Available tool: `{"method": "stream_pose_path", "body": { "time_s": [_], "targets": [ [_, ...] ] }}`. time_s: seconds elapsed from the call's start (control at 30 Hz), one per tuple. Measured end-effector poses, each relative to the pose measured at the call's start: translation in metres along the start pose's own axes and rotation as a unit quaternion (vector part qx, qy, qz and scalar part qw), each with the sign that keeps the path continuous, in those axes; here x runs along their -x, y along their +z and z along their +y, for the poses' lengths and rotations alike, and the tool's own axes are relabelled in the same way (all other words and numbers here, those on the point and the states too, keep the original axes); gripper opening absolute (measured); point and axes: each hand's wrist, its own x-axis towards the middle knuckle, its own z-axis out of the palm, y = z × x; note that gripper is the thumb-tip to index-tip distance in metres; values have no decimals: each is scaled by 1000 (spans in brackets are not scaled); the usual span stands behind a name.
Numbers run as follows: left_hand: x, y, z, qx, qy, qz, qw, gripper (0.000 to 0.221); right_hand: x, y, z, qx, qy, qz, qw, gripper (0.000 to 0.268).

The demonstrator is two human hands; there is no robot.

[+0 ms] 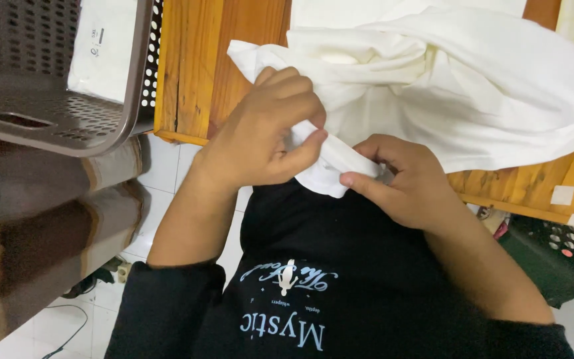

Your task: A person folds a white t-shirt on a wooden table and then uses thread snips to trim a loose thread.

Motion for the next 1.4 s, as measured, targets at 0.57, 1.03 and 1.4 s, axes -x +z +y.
{"method": "stream_pose_path", "body": {
  "time_s": [0.57,1.03,1.4],
  "targets": [
    [13,-7,-39,-11,-62,80,995,7,16,-33,17,89,5,108,990,13],
    [3,25,1,-163,2,57,985,31,18,-38,18,-7,-67,33,997,9],
    [-4,57,16,-5,-21,-105,994,30,18,-36,20,22,-128,24,991,20]
  ]
}}
